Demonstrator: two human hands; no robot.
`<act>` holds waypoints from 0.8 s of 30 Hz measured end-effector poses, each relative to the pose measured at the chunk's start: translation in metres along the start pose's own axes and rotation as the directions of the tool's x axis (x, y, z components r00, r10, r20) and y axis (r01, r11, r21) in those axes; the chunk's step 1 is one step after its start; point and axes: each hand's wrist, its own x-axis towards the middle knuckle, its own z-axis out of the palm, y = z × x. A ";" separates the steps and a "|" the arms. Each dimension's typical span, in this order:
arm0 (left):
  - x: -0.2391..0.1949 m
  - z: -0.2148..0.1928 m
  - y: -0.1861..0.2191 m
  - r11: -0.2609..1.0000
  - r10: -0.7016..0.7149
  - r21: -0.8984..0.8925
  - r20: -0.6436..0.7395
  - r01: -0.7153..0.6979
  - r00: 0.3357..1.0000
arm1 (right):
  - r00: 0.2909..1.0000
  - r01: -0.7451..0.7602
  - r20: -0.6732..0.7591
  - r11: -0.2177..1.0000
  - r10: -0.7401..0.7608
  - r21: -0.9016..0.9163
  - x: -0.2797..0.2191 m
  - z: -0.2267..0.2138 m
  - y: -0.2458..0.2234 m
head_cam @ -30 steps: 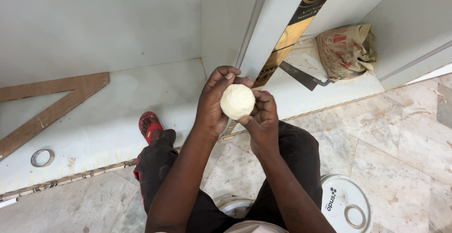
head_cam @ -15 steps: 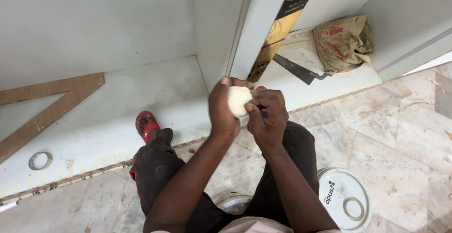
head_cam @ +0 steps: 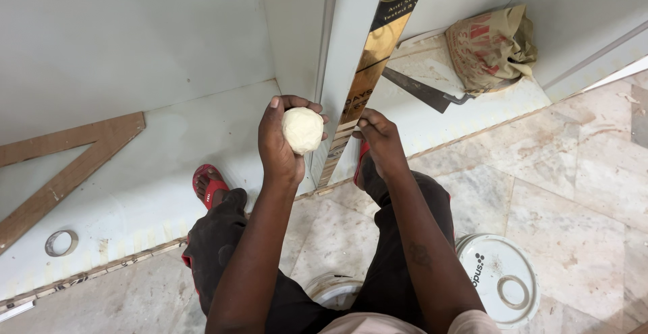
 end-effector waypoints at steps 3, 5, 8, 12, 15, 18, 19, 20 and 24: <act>0.000 0.001 -0.003 0.999 0.007 0.039 -0.010 -0.006 1.000 | 0.994 0.101 0.048 0.994 -0.099 -0.033 0.010 0.001 0.003; 0.000 0.002 -0.004 0.998 0.005 0.058 -0.026 -0.004 1.000 | 0.996 0.083 0.029 0.996 -0.083 -0.026 0.011 0.003 0.001; 0.002 0.004 -0.006 0.999 0.008 0.041 -0.022 -0.007 1.000 | 0.996 0.085 0.039 0.996 -0.086 0.032 0.013 0.003 -0.003; 0.001 0.003 -0.006 0.999 0.013 0.046 -0.019 -0.013 1.000 | 0.996 0.048 0.065 0.992 -0.056 0.118 0.022 0.011 -0.005; 0.002 0.003 -0.005 0.999 0.019 0.038 -0.020 -0.018 1.000 | 0.999 -0.017 0.052 0.991 0.010 0.134 0.031 0.011 -0.010; 0.003 0.003 -0.005 0.999 0.022 0.037 -0.034 -0.021 0.999 | 0.999 -0.037 0.042 0.994 0.033 0.103 0.034 0.012 -0.013; 0.003 0.003 -0.006 0.999 0.024 0.033 -0.035 -0.023 0.999 | 0.999 -0.033 0.040 0.994 0.029 0.104 0.033 0.012 -0.013; 0.004 0.003 -0.007 0.999 0.027 0.030 -0.036 -0.026 0.999 | 0.999 -0.028 0.038 0.994 0.025 0.104 0.033 0.012 -0.014; 0.005 0.006 -0.011 0.999 0.022 0.031 -0.027 -0.021 0.999 | 0.998 -0.050 0.036 0.996 0.048 0.069 0.036 0.014 -0.015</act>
